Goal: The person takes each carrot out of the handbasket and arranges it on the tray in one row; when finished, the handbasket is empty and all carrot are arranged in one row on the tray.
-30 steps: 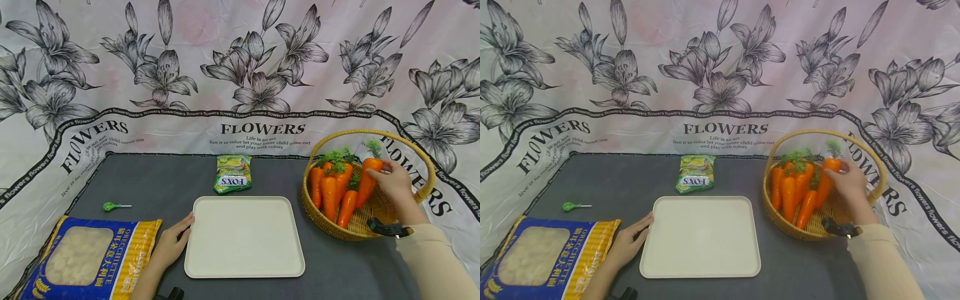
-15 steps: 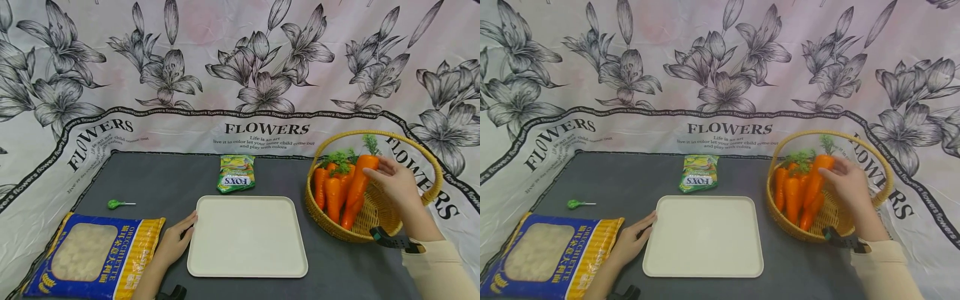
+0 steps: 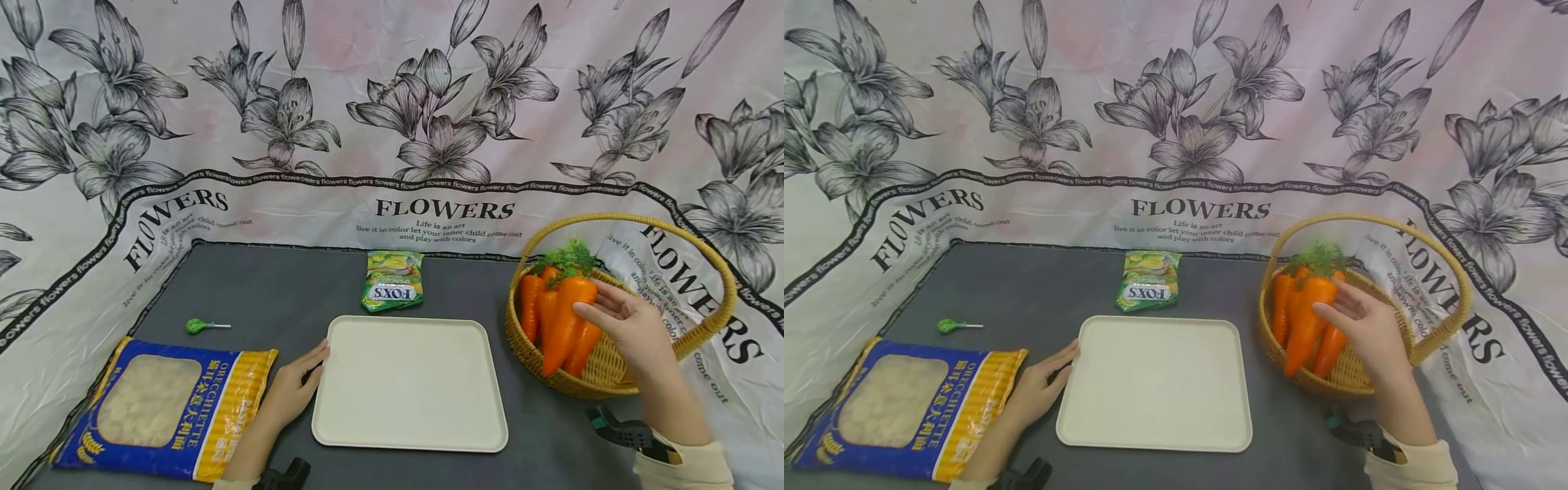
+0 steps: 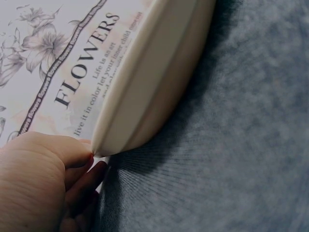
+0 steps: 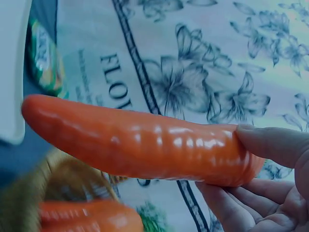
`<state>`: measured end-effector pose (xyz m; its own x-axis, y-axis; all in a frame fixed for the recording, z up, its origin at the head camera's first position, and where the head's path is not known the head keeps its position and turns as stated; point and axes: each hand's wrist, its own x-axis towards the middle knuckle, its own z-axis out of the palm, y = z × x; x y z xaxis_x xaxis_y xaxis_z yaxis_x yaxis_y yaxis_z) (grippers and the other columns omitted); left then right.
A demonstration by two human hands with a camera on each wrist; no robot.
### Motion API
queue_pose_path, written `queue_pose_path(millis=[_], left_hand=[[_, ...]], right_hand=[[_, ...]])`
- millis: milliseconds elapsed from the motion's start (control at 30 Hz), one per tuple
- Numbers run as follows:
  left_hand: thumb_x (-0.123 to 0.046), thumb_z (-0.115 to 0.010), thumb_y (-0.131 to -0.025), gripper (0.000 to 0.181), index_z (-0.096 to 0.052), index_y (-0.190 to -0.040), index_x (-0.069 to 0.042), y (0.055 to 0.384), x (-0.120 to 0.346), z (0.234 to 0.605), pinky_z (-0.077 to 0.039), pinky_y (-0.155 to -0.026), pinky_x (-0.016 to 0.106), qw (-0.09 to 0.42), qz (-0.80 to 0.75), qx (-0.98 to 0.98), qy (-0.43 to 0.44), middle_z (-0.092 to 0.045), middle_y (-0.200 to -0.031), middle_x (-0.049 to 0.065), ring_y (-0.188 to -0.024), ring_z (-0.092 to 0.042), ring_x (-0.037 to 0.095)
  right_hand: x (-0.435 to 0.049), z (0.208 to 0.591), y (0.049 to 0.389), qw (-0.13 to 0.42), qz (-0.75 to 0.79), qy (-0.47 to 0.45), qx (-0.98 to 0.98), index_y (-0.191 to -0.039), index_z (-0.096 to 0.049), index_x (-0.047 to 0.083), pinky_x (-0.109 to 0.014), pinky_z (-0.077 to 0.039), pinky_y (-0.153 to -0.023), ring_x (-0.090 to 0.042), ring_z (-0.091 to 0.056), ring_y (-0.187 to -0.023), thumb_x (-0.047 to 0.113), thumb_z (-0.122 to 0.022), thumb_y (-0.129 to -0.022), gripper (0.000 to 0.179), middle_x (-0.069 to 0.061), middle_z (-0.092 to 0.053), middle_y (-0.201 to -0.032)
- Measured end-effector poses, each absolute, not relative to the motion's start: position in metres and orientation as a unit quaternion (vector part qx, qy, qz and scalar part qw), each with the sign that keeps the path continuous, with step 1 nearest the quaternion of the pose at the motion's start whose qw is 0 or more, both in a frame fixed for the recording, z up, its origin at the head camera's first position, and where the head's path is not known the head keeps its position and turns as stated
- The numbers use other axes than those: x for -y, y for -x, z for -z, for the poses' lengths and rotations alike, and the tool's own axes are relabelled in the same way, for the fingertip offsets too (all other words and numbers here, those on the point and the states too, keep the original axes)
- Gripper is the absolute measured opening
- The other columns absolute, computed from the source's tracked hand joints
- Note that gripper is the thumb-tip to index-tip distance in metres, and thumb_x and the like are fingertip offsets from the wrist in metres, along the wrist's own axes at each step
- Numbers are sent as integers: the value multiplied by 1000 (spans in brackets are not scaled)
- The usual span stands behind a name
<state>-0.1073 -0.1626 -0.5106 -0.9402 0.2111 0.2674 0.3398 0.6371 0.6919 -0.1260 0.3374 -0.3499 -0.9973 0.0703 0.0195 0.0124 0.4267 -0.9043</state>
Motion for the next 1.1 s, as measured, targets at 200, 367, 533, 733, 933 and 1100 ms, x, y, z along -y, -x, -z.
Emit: queue_pose_path(millis=[200,367,533,733,933,1100], left_hand=[[-8,-59,-93,38,-57,-131,-6,108,162,512,-44,-101,45,85,398,900,158,-51,-140,5,-126,-50,22],[-6,-59,-92,38,-58,-130,-6,108,162,512,-44,-100,45,92,394,900,161,-52,-139,6,-125,-51,23],[-7,-59,-92,38,-58,-130,-6,107,162,512,-44,-100,45,91,391,902,159,-52,-139,6,-125,-51,23],[-7,-59,-92,38,-58,-131,-6,106,163,512,-44,-100,46,91,399,899,156,-52,-139,6,-126,-51,23],[-8,-59,-93,39,-57,-132,-8,106,165,514,-44,-101,45,84,400,900,149,-51,-140,3,-127,-50,21],[-8,-59,-93,39,-57,-132,-8,107,164,513,-44,-101,44,82,401,900,151,-51,-140,4,-126,-50,21]], right_hand=[[-299,364,123,17,-598,-18,801,-143,-34,-8,-7,-50,-77,13,-58,-96,13,-64,-91,64,28,-58,-106],[-261,378,125,-11,-647,-44,761,-142,-31,-13,-13,-53,-79,5,-63,-95,8,-62,-91,63,22,-63,-105],[-225,391,132,-46,-671,-64,737,-140,-36,-13,-17,-54,-83,-2,-66,-94,8,-62,-91,59,17,-66,-104],[-184,404,140,-81,-679,-84,725,-135,-44,-9,-23,-55,-84,-8,-68,-93,9,-66,-89,54,-1,-67,-109],[-144,414,143,-114,-688,-84,712,-133,-49,-6,-28,-55,-87,-12,-69,-91,10,-68,-87,53,-24,-62,-119],[-116,426,145,-137,-694,-83,701,-133,-50,-5,-31,-54,-90,-14,-68,-89,12,-68,-87,52,-22,-63,-116]])
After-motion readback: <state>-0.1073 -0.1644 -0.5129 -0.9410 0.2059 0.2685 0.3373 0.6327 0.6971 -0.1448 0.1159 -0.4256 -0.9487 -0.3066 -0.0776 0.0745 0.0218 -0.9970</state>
